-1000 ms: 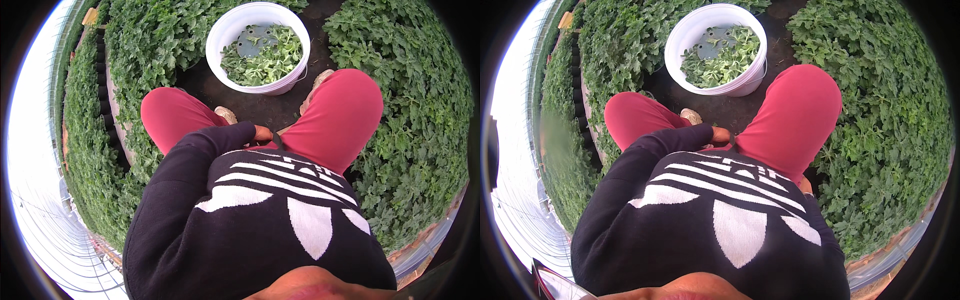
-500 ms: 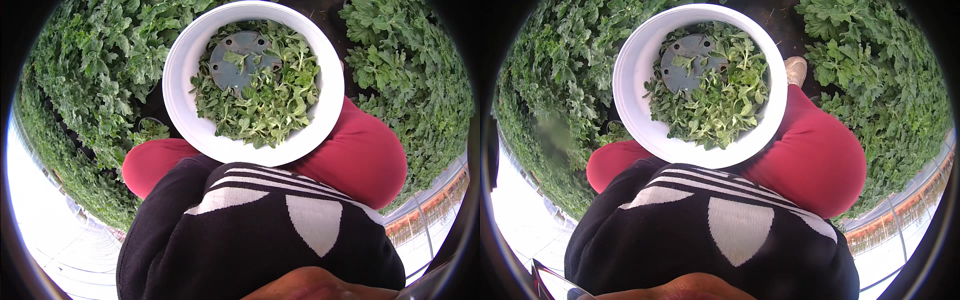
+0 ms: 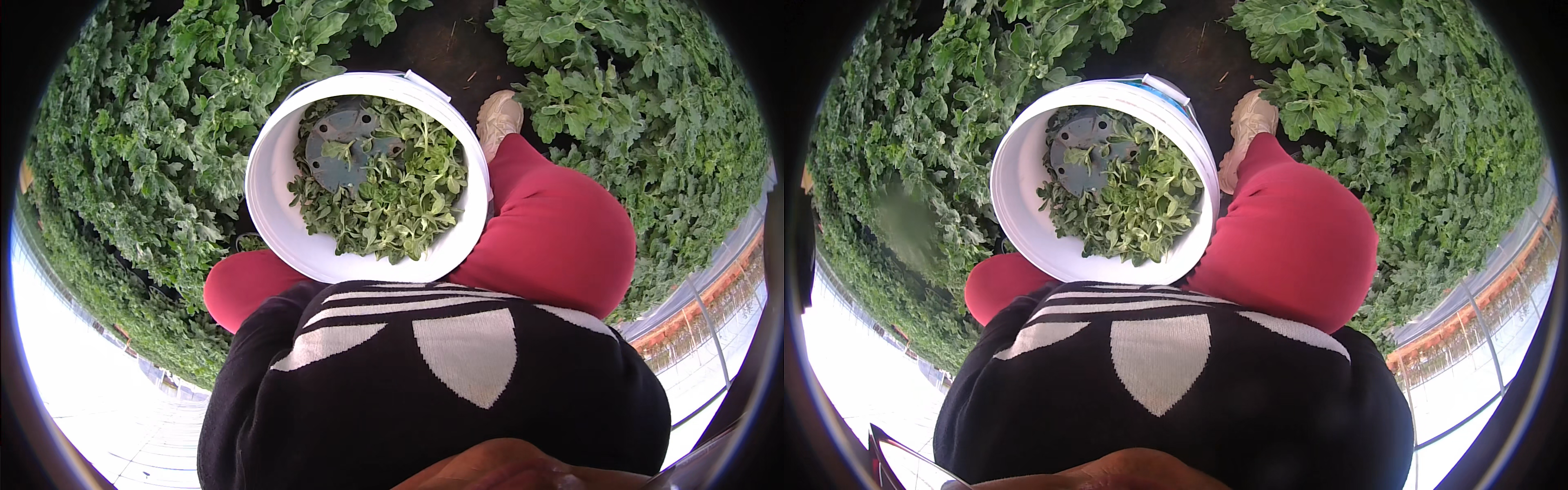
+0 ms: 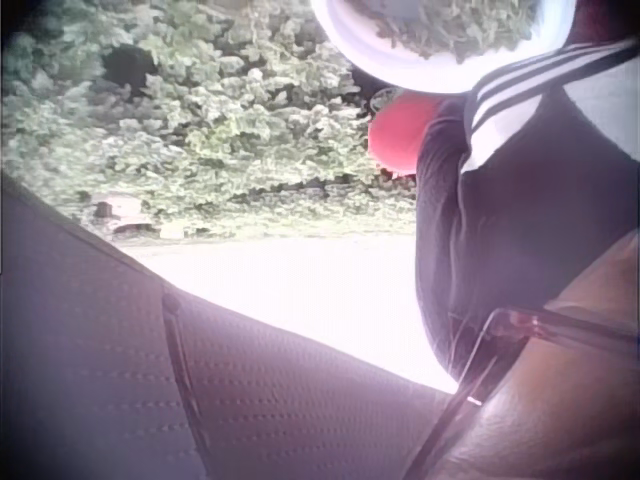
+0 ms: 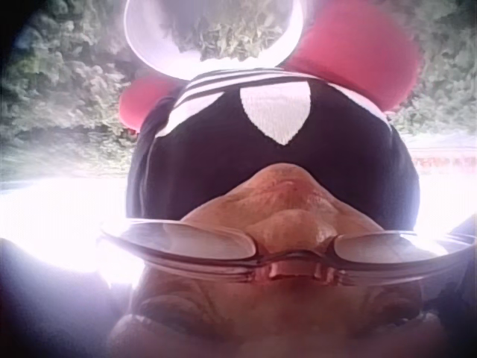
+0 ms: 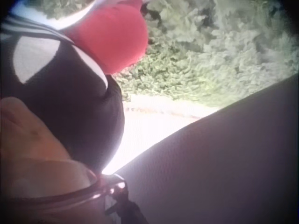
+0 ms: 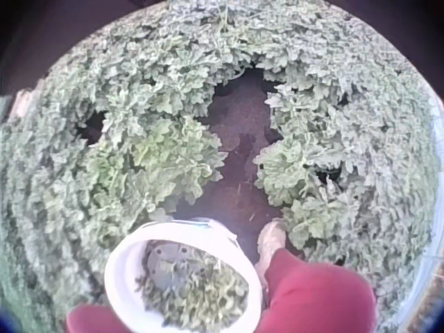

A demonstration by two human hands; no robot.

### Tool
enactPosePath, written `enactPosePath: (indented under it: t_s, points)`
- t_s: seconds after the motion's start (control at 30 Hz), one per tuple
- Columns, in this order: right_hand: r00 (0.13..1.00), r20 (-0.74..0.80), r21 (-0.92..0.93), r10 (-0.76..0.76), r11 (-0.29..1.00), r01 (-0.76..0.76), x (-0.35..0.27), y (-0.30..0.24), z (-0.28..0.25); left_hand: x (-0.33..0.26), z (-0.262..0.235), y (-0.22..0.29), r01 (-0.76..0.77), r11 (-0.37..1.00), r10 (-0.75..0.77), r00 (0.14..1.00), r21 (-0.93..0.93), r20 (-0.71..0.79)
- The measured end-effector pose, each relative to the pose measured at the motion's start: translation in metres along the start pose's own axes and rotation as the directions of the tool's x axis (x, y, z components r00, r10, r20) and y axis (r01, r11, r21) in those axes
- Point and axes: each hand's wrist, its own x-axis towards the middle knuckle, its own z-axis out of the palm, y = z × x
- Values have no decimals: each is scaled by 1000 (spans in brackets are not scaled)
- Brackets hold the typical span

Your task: The person sits cross-legged in a greenhouse and uses scissors to trim leaves from green leafy plants, placing the trimmed leaves into a white bucket held between the legs.

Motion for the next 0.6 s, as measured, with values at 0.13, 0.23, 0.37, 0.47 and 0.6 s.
enactPosePath:
  t_s: [0.13,0.23,0.37,0.47,0.6]
  points:
    - [981,-142,421,134,905,-62,-26,-41,78,-9,-29,-24,-29,995,42,990,97,-133]
    - [961,-121,738,247,670,-79,-62,-108,172,-5,-43,-33,-82,979,117,976,189,-184]
    - [930,2,921,367,361,-144,-92,-221,315,16,-53,-24,-179,931,246,952,318,-182]
    - [933,97,970,346,178,-167,-100,-305,393,33,-47,-8,-209,897,290,943,388,-162]
    - [829,111,991,548,5,-135,-91,-343,412,44,-13,14,-243,832,316,947,499,-65]
